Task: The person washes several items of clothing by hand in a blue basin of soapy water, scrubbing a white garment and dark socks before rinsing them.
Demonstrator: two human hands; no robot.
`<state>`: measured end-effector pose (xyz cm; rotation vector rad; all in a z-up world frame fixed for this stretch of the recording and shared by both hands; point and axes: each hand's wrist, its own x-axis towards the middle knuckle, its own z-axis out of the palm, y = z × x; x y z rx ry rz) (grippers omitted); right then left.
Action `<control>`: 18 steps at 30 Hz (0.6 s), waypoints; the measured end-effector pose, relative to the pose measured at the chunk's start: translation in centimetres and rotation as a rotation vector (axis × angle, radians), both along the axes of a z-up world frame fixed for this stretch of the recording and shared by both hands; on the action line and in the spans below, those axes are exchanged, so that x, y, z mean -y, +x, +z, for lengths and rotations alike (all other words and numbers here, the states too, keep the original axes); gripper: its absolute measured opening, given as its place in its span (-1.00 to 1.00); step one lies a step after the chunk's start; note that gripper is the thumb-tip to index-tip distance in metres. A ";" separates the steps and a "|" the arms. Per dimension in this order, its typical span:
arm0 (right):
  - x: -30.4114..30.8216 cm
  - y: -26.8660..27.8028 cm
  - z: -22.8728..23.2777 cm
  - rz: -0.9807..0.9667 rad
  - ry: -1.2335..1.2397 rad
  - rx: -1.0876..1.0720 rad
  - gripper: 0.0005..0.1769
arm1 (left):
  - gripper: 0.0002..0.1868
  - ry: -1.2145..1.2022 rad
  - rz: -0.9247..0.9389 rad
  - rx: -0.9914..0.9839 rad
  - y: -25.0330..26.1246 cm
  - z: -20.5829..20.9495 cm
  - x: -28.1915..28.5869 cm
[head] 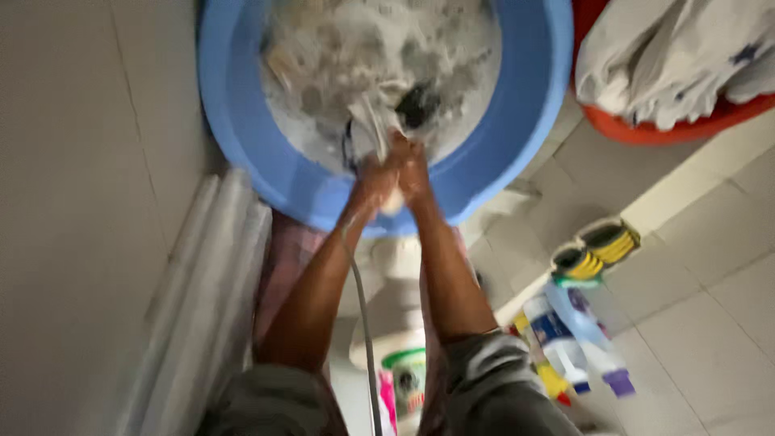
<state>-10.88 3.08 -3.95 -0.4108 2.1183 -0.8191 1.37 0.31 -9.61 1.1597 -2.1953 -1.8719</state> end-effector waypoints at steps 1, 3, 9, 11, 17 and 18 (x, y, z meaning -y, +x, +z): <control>1.3 -2.3 -0.8 -0.023 -0.055 0.156 -0.77 | -0.65 -0.145 -0.094 -0.046 -0.4 -0.1 -0.1; 3.1 -5.9 -1.6 0.039 -0.150 0.357 -0.78 | -0.64 -0.343 -0.169 -0.064 -0.1 0.1 -0.2; 5.6 -6.9 -0.7 0.214 -0.121 -0.124 -0.80 | -0.53 0.217 0.423 0.470 -0.5 2.4 2.9; 5.4 -3.3 1.1 0.218 -0.120 -0.261 -0.80 | -0.46 1.349 0.903 0.545 -2.0 1.9 4.7; 2.1 3.8 4.5 0.106 -0.020 -0.240 -0.66 | -0.55 1.182 0.695 0.198 -2.0 0.5 3.4; 1.3 4.1 4.1 0.079 -0.023 -0.247 -0.64 | -0.56 1.090 0.631 0.238 -2.1 0.4 2.4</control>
